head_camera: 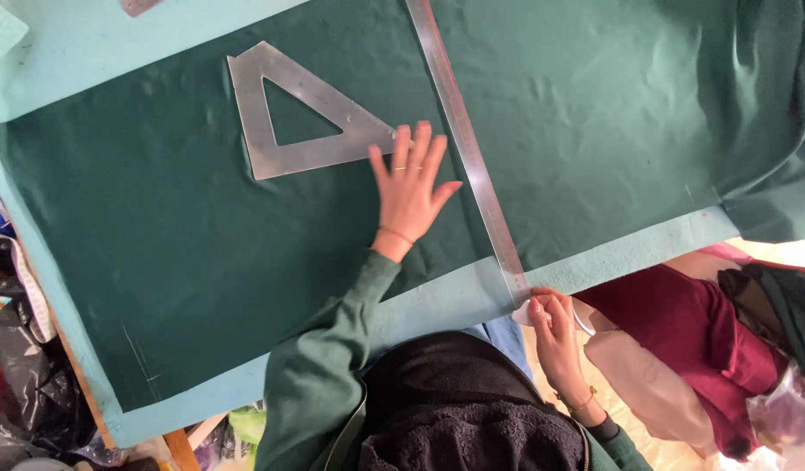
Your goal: The person smooths a large piece of dark green fabric on a light blue table. They then use a ruler and a triangular set square to measure and mark lines on the fabric with a piece of chalk.
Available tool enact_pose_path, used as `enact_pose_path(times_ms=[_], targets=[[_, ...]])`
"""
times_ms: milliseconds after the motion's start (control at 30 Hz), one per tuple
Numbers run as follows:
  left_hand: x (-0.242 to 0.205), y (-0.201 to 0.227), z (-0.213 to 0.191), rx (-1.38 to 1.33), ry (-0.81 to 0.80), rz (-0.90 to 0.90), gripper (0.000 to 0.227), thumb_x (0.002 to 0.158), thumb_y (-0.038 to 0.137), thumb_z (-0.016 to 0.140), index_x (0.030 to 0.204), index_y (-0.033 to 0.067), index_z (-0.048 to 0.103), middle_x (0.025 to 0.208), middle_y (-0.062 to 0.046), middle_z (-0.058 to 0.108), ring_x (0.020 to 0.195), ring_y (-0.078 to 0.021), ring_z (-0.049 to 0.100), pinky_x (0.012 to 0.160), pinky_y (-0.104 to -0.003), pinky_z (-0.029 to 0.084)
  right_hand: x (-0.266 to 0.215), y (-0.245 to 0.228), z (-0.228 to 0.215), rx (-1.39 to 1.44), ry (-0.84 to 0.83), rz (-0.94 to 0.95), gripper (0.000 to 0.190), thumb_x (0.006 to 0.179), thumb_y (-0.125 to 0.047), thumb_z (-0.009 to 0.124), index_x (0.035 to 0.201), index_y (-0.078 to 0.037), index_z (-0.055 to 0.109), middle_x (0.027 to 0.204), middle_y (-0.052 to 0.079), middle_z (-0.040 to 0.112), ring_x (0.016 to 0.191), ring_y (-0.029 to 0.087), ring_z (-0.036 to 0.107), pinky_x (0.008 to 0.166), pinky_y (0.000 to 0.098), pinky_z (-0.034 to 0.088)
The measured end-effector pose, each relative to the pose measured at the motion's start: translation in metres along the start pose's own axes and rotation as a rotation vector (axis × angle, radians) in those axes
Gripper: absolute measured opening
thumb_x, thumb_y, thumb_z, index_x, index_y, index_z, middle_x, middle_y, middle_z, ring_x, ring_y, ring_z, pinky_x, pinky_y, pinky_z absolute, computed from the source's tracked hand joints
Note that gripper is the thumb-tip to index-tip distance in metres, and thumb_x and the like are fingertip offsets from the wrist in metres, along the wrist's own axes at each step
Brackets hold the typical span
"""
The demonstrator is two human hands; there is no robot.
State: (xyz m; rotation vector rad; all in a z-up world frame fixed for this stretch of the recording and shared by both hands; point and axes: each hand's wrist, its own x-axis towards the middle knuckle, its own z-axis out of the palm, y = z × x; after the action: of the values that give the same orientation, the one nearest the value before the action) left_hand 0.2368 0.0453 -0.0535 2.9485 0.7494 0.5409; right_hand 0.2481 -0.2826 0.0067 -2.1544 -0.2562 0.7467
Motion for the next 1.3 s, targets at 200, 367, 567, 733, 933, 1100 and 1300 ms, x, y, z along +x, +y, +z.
enact_pose_path(times_ms=[200, 367, 567, 733, 933, 1100, 1300], targets=[[0.016, 0.027, 0.018, -0.057, -0.12, 0.186, 0.076, 0.101, 0.076, 0.05, 0.161, 0.0294, 0.039, 0.17, 0.004, 0.026, 0.158, -0.0288, 0.019, 0.122, -0.074, 0.019, -0.003, 0.002, 0.0, -0.025, 0.043, -0.037, 0.037, 0.107, -0.037, 0.048, 0.085, -0.009, 0.06, 0.124, 0.008, 0.061, 0.117, 0.018, 0.056, 0.1, 0.037, 0.043], [0.018, 0.027, 0.011, -0.002, -0.188, 0.174, 0.086, 0.097, 0.086, 0.038, 0.163, 0.0302, 0.034, 0.171, 0.006, 0.022, 0.158, -0.0299, 0.019, 0.122, -0.071, 0.019, -0.004, 0.006, 0.002, -0.027, 0.034, -0.004, 0.039, 0.106, -0.04, 0.048, 0.086, -0.009, 0.061, 0.126, 0.01, 0.059, 0.119, 0.019, 0.056, 0.095, 0.0374, 0.047], [0.019, 0.028, 0.013, -0.039, -0.182, 0.151, 0.084, 0.097, 0.084, 0.044, 0.161, 0.0297, 0.039, 0.17, 0.005, 0.023, 0.158, -0.0294, 0.018, 0.122, -0.073, 0.016, 0.002, 0.009, -0.009, -0.103, 0.066, -0.113, 0.034, 0.108, -0.032, 0.051, 0.085, -0.009, 0.06, 0.115, 0.004, 0.069, 0.111, 0.019, 0.056, 0.091, 0.0338, 0.043], [0.017, 0.032, 0.037, -0.133, -0.171, 0.097, 0.085, 0.092, 0.083, 0.05, 0.158, 0.0306, 0.039, 0.17, 0.004, 0.027, 0.159, -0.0292, 0.017, 0.122, -0.077, 0.01, 0.018, 0.005, -0.023, -0.004, 0.142, -0.123, 0.018, 0.101, -0.025, 0.073, 0.096, -0.008, 0.071, 0.068, 0.005, 0.063, 0.073, 0.014, 0.055, 0.067, 0.0294, 0.042], [0.017, 0.044, 0.032, -0.18, -0.083, 0.107, 0.073, 0.085, 0.065, 0.077, 0.139, 0.0224, 0.053, 0.161, 0.0, 0.038, 0.156, -0.0308, 0.019, 0.12, -0.081, 0.011, 0.047, -0.011, -0.03, -0.033, 0.158, -0.149, 0.012, 0.096, -0.019, 0.078, 0.106, -0.013, 0.077, 0.052, 0.001, 0.06, 0.053, 0.011, 0.061, 0.055, 0.0246, 0.044], [-0.007, 0.066, 0.026, -0.217, 0.003, 0.118, 0.054, 0.075, 0.038, 0.091, 0.115, 0.0161, 0.063, 0.138, -0.005, 0.055, 0.151, -0.0334, 0.029, 0.117, -0.082, 0.019, 0.07, -0.037, -0.022, 0.147, 0.093, -0.206, 0.007, 0.098, -0.012, 0.075, 0.105, -0.012, 0.075, 0.087, 0.005, 0.071, 0.066, 0.015, 0.072, 0.063, 0.0228, 0.051], [-0.047, 0.084, 0.003, -0.291, 0.014, 0.102, 0.04, 0.078, 0.03, 0.09, 0.103, 0.0159, 0.063, 0.124, -0.004, 0.058, 0.149, -0.0336, 0.036, 0.115, -0.084, 0.021, 0.092, -0.045, -0.016, 0.075, 0.002, -0.345, 0.011, 0.098, -0.015, 0.077, 0.106, -0.009, 0.076, 0.1, 0.005, 0.077, 0.089, 0.014, 0.073, 0.087, 0.0294, 0.055]])
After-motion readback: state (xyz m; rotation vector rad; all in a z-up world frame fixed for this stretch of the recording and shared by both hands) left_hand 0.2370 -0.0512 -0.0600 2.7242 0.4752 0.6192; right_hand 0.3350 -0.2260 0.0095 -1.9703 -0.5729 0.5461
